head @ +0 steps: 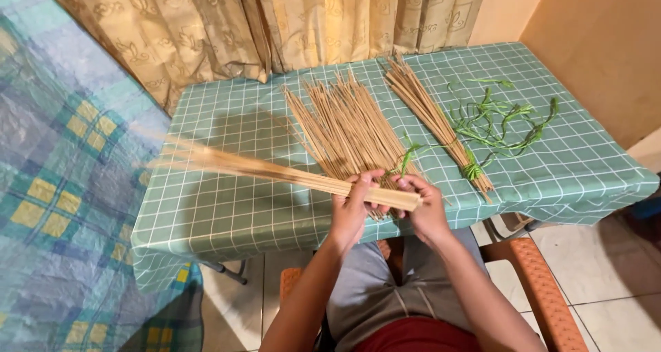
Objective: Assembling brooms by bundling thin wooden sticks and tying them with plastic strips.
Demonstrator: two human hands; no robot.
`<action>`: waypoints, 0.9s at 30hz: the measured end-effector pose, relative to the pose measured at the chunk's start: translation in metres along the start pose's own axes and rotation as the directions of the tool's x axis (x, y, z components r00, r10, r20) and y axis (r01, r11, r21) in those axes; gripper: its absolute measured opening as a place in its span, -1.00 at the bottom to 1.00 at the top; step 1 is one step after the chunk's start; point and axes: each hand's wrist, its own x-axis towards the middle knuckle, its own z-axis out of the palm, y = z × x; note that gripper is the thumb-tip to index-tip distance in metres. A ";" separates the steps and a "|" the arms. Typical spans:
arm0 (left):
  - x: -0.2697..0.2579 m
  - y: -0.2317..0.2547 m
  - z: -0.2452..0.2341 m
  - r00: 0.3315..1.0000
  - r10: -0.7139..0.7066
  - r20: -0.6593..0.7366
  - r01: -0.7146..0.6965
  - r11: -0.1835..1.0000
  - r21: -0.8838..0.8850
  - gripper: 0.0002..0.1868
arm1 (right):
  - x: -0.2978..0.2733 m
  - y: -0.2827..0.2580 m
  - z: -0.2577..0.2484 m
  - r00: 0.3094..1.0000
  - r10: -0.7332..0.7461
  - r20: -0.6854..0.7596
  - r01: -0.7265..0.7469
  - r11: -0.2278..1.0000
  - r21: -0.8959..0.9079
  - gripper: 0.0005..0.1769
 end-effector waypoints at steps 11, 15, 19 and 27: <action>0.009 -0.019 -0.007 0.982 0.008 -0.186 -0.021 0.997 -0.068 -0.70 | -0.015 0.027 -0.002 0.978 -0.111 0.179 0.167 0.926 -0.338 -0.49; 0.017 -0.027 -0.021 0.968 0.036 -0.249 -0.043 0.999 -0.019 -0.66 | -0.031 -0.013 0.018 0.970 -0.062 0.236 0.147 0.921 -0.362 -0.74; 0.012 -0.004 -0.017 0.957 0.048 -0.287 -0.069 0.996 -0.064 -0.70 | -0.030 -0.049 0.007 0.884 -0.061 0.463 0.355 0.732 -0.582 -0.78; 0.011 -0.019 -0.026 0.996 0.083 -0.045 -0.078 0.992 0.100 -0.74 | -0.005 -0.113 0.009 0.745 -0.185 0.641 0.667 0.201 -0.717 -0.88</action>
